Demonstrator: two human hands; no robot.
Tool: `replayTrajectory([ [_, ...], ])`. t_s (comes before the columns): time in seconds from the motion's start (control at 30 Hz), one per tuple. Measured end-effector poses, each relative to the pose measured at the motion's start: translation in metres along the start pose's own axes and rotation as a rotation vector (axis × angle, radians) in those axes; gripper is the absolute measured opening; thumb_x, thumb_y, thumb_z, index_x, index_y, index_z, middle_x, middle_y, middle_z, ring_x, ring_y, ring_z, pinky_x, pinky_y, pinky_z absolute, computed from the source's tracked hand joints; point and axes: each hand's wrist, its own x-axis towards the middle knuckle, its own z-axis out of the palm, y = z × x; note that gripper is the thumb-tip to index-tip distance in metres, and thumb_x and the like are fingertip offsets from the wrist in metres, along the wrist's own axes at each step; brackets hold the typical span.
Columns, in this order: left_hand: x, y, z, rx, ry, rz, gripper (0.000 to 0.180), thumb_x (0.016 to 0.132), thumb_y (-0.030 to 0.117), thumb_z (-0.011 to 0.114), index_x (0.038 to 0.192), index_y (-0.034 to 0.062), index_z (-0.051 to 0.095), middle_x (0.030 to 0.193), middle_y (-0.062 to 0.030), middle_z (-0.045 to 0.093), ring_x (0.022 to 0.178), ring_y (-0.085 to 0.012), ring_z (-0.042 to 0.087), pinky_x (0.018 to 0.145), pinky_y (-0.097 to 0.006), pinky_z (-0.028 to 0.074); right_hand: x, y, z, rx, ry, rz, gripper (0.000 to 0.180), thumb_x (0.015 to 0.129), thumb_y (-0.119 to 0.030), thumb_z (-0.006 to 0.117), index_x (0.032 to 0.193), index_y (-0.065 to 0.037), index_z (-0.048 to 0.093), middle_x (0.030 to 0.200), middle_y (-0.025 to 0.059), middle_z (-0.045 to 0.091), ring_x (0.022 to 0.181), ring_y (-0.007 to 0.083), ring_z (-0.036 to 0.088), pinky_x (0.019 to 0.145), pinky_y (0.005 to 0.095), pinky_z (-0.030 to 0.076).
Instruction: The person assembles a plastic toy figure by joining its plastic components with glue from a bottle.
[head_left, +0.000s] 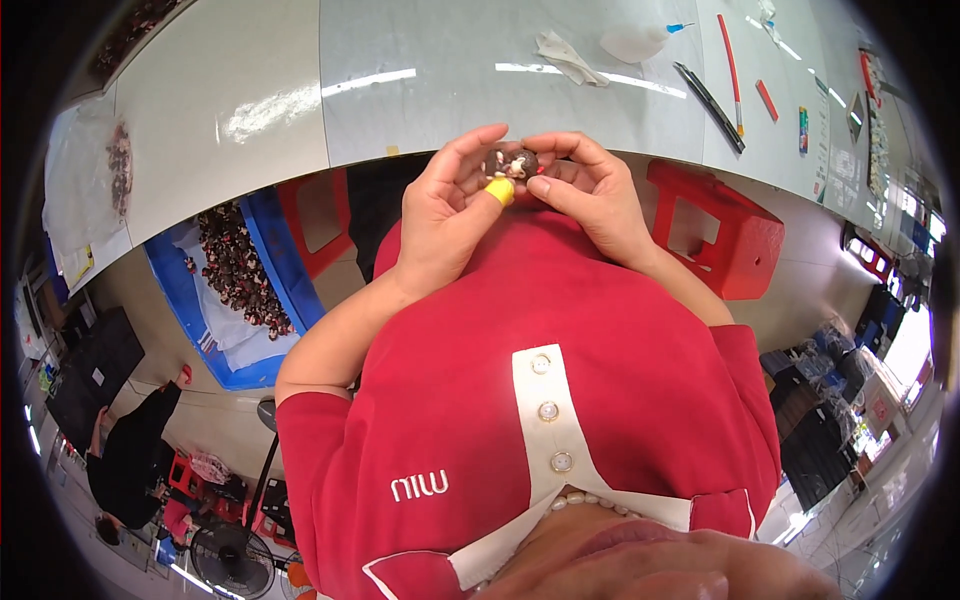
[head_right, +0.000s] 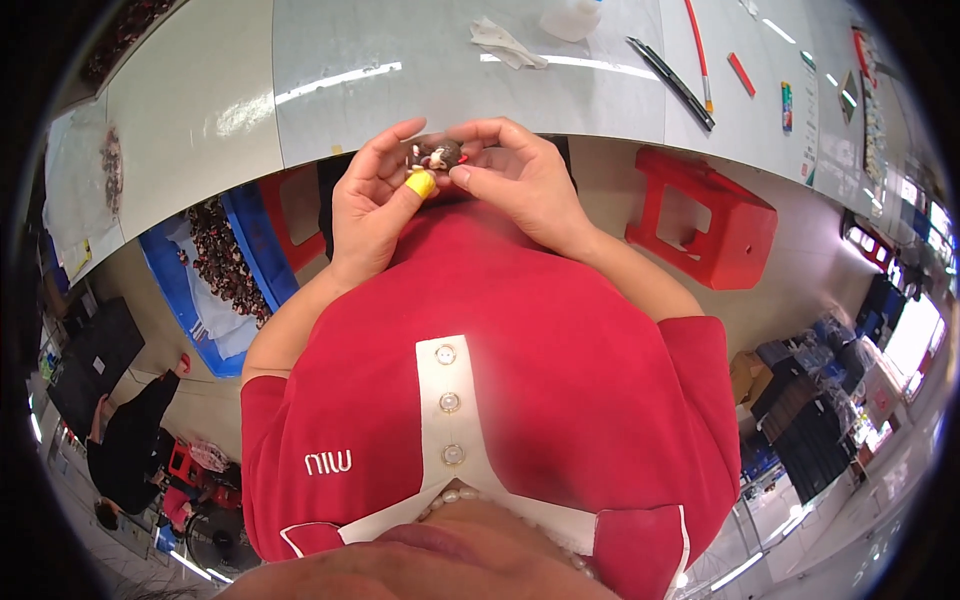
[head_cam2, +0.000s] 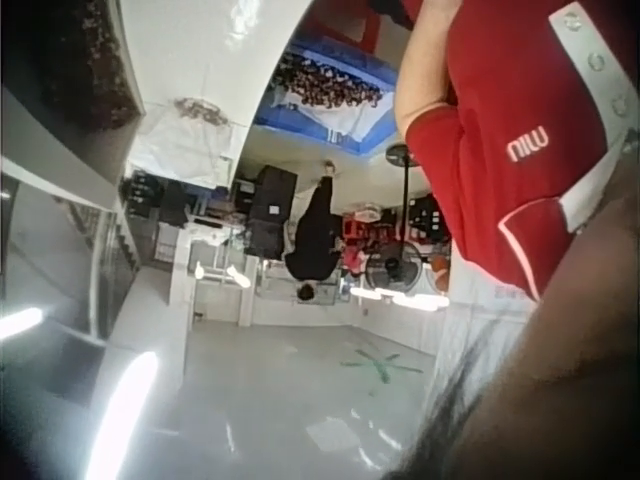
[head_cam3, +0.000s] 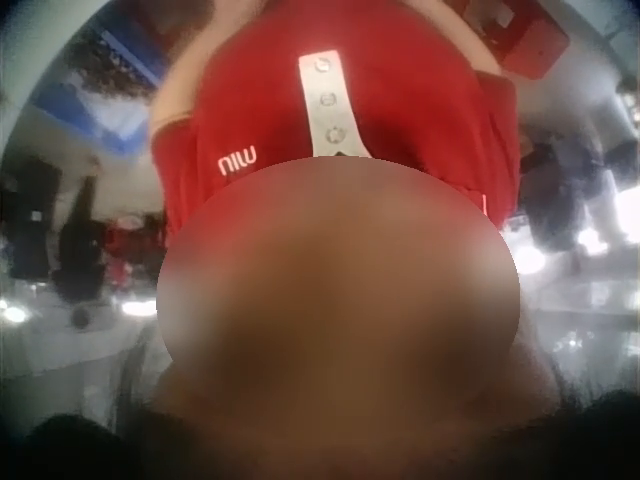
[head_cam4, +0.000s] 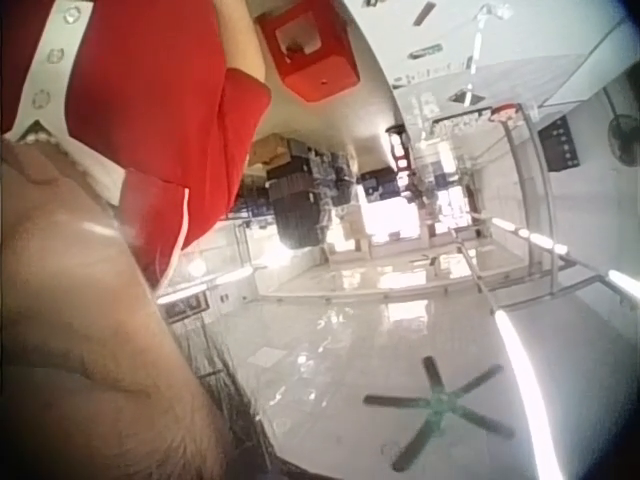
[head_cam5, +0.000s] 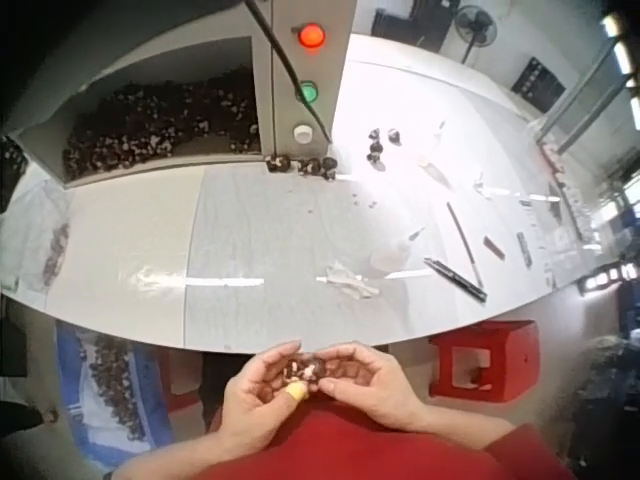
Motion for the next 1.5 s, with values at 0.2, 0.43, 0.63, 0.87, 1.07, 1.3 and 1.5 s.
replayTrajectory([
  [0.2,-0.011,-0.006,-0.009,0.102,-0.032,0.087,0.035,0.088,-0.006,0.051,0.123,-0.0044,0.050,0.111,-0.0085,0.058,0.107,-0.0133,0.056,0.091,-0.026,0.047,-0.009,0.001,0.009,0.032,-0.037,0.044,0.027,0.087,-0.001,0.058,0.113,0.003,0.055,0.106,0.0105,0.061,0.097,0.0152,0.059,0.087,0.0293,0.050],
  [0.43,-0.014,-0.012,-0.016,0.431,-0.091,0.196,0.024,0.087,-0.002,0.054,0.111,-0.0026,0.056,0.099,-0.0074,0.063,0.086,-0.0100,0.062,0.073,-0.023,0.052,-0.022,0.012,0.007,-0.018,0.028,0.027,0.025,0.086,-0.005,0.060,0.109,0.004,0.056,0.103,0.0101,0.063,0.096,0.0147,0.060,0.090,0.0291,0.048],
  [0.63,-0.017,-0.016,-0.016,0.554,-0.155,0.197,0.022,0.085,0.001,0.058,0.106,-0.0001,0.057,0.084,-0.0067,0.066,0.075,-0.0096,0.065,0.062,-0.021,0.051,-0.034,0.012,0.000,0.060,-0.012,0.154,0.024,0.085,-0.008,0.063,0.107,0.001,0.058,0.099,0.0098,0.064,0.090,0.0135,0.063,0.081,0.0272,0.052],
  [0.87,-0.019,-0.012,-0.018,0.664,-0.250,0.184,0.026,0.082,-0.002,0.058,0.108,-0.0007,0.058,0.086,-0.0091,0.066,0.072,-0.0126,0.066,0.064,-0.023,0.053,-0.035,0.018,-0.008,0.067,-0.053,0.277,0.020,0.087,-0.010,0.062,0.105,-0.002,0.058,0.099,0.0097,0.065,0.086,0.0135,0.064,0.079,0.0249,0.053],
  [1.07,-0.014,-0.019,-0.023,0.697,-0.300,0.181,0.028,0.079,-0.001,0.059,0.107,0.0004,0.060,0.085,-0.0103,0.065,0.072,-0.0151,0.067,0.062,-0.024,0.054,-0.027,0.022,-0.018,0.107,-0.147,0.321,0.019,0.086,-0.009,0.064,0.102,-0.002,0.059,0.096,0.0094,0.064,0.083,0.0126,0.064,0.079,0.0246,0.053],
  [1.3,-0.004,-0.026,-0.023,0.731,-0.321,0.164,0.029,0.078,-0.002,0.058,0.106,0.0015,0.061,0.086,-0.0103,0.066,0.072,-0.0152,0.068,0.061,-0.024,0.054,-0.026,0.024,-0.015,-0.009,-0.048,0.295,0.020,0.082,-0.008,0.064,0.099,0.002,0.059,0.089,0.0105,0.065,0.079,0.0140,0.064,0.078,0.0260,0.051],
  [1.5,0.001,-0.030,-0.023,0.693,-0.341,0.137,0.030,0.078,-0.002,0.056,0.108,0.0019,0.060,0.085,-0.0088,0.066,0.072,-0.0131,0.067,0.062,-0.023,0.054,-0.030,0.033,-0.017,0.117,0.040,0.244,0.018,0.082,-0.007,0.064,0.097,0.002,0.059,0.088,0.0091,0.065,0.078,0.0125,0.063,0.077,0.0254,0.051],
])
